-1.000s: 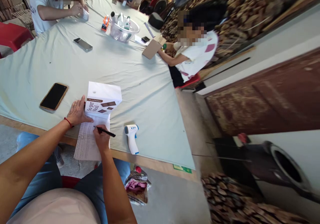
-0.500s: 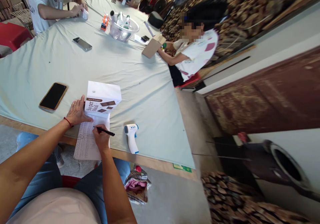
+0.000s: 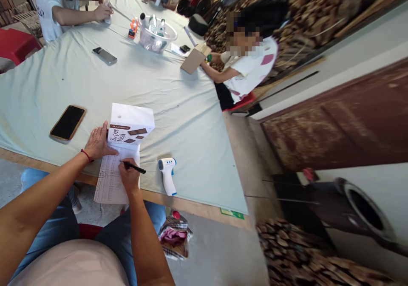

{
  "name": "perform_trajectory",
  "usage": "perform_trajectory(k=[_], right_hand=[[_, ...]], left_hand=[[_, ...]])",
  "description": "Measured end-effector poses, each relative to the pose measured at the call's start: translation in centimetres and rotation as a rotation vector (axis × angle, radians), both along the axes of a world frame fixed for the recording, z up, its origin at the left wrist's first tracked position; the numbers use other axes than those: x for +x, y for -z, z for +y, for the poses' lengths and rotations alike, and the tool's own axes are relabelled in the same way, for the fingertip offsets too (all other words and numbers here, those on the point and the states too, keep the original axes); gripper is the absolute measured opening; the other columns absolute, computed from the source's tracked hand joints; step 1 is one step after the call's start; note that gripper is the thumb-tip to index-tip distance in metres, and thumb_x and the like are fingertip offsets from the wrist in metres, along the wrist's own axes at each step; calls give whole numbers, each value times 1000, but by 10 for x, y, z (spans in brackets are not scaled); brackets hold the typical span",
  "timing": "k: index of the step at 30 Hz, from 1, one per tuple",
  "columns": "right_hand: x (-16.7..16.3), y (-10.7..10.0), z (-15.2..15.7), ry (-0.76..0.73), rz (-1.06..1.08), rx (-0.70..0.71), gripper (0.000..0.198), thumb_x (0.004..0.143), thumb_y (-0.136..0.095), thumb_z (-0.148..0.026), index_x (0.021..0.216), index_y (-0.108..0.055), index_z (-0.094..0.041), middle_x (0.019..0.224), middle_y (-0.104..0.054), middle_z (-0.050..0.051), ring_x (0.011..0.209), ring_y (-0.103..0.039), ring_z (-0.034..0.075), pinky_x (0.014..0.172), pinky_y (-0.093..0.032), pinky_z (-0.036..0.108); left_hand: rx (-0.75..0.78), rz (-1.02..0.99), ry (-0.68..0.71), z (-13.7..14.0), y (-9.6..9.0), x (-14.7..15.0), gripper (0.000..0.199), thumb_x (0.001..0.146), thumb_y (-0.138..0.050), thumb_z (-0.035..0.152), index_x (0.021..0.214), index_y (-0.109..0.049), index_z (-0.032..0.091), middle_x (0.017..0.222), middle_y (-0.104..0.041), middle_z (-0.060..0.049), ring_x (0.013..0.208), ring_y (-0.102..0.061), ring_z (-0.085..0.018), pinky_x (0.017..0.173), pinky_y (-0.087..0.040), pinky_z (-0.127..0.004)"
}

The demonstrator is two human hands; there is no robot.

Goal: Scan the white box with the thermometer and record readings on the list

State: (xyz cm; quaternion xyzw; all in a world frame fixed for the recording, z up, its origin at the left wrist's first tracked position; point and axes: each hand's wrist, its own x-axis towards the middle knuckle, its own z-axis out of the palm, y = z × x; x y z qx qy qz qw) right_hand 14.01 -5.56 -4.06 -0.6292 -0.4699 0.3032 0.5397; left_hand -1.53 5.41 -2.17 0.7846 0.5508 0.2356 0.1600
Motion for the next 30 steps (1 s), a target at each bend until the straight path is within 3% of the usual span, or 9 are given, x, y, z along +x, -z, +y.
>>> perform_trajectory(k=[30], right_hand=[[1,-2,-1,26,-17,-5,14,71,-53,-37,73,-56,-23,61,-55,-4,60,-51,14,63,-47,29]], left_hand=[[-32,7,0,-1,-8,0,149,44,-92,52,157,-6,9,141,-46,-24,133,-43,-42,118,-22,-57]])
